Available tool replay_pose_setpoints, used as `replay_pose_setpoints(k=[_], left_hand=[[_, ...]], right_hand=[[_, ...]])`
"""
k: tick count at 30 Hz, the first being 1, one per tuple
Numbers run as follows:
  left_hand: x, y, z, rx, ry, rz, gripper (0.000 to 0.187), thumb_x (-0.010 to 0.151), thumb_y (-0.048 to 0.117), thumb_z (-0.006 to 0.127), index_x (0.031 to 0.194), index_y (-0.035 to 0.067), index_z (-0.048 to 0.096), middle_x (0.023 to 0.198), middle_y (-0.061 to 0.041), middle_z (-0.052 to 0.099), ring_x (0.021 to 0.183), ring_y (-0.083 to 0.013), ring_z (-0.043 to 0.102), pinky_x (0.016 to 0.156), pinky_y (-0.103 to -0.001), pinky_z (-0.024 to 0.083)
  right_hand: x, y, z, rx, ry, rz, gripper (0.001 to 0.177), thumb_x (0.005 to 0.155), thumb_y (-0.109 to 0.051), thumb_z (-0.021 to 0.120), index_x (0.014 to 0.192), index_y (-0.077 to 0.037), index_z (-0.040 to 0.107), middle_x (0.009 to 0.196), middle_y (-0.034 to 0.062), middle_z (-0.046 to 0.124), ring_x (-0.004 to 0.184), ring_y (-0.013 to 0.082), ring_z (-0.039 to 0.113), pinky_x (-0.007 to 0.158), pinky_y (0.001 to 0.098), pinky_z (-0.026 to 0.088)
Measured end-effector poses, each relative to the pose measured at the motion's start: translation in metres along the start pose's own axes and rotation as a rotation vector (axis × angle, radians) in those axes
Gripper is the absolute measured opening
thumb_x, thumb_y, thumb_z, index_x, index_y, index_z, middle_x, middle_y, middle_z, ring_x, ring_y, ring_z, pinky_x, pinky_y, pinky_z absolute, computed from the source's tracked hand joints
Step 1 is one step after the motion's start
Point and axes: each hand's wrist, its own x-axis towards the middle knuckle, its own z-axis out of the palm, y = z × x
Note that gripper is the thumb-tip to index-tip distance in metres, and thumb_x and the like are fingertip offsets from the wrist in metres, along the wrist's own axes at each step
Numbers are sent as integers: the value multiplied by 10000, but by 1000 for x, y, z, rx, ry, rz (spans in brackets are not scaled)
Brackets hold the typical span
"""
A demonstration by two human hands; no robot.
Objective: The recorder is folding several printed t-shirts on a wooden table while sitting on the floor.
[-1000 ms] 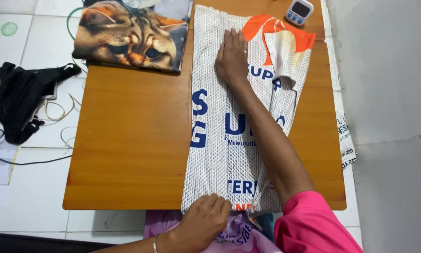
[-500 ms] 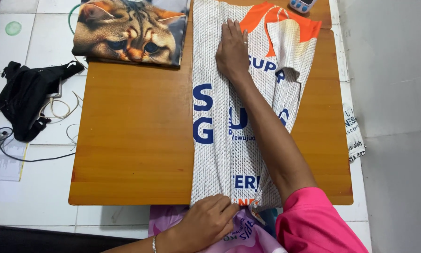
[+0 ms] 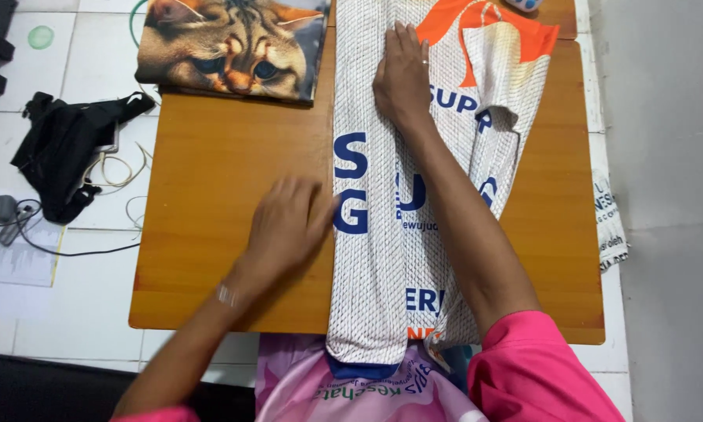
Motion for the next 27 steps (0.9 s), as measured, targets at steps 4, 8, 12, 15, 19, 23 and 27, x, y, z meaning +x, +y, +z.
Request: replay_pose_setpoints(k=[4, 8, 12, 15, 19, 23, 27], left_hand=[[89, -20, 26, -57, 45, -49, 400, 935, 410, 685, 954, 11, 660, 997, -200, 658, 982, -404, 635, 836, -506, 507], [123, -36, 58, -17, 20, -35, 240, 962, 269, 636, 996, 32, 643, 1008, -200, 684, 950, -401, 676, 840, -517, 532], [107, -33, 54, -371, 24, -224, 222, 1012, 163, 579, 1149, 2, 513, 880, -212, 706, 839, -383, 724, 756, -490, 552], [83, -45, 68, -586, 147, -143, 193, 994, 71, 559, 1159, -7, 497, 911, -181, 727, 853, -326, 746, 731, -416, 567], [48, -9, 40, -682, -152, -293, 161, 953, 141, 692, 1067, 39, 744, 752, -35, 699, 648, -96, 621, 579, -271, 512], [9, 11, 16, -708, -328, -295, 200, 890, 169, 765, 1050, 49, 772, 724, 27, 695, 609, -36, 588, 531, -236, 490], [-24, 8, 2, -689, -531, -283, 203, 878, 142, 771, 1060, 58, 796, 669, 19, 651, 569, -36, 521, 498, -236, 428]], right_hand=[[2, -5, -8, 22, 17, 16, 447, 1037, -158, 476, 1424, 60, 524, 1540, 237, 469, 1488, 402, 357, 1241, 565, 218], [3, -4, -8, 31, 13, 41, 435, 1061, -206, 484, 1410, 48, 538, 1535, 232, 472, 1486, 394, 364, 1243, 561, 232], [1, 2, 0, 9, 21, 26, 444, 1072, -215, 474, 1419, 56, 531, 1539, 236, 459, 1488, 392, 358, 1242, 569, 221], [-1, -2, 0, 15, 14, 28, 450, 1076, -223, 471, 1426, 56, 526, 1547, 234, 452, 1494, 385, 353, 1248, 563, 214], [3, -6, -9, 29, -14, 58, 464, 1065, -222, 472, 1431, 59, 515, 1552, 232, 445, 1499, 385, 339, 1242, 556, 206], [-1, -2, 0, 21, -10, 46, 458, 1075, -217, 476, 1437, 61, 511, 1552, 232, 450, 1502, 387, 341, 1248, 556, 210], [1, 0, -3, 24, 16, 29, 455, 1071, -212, 488, 1434, 62, 515, 1545, 235, 462, 1493, 391, 352, 1244, 558, 224]])
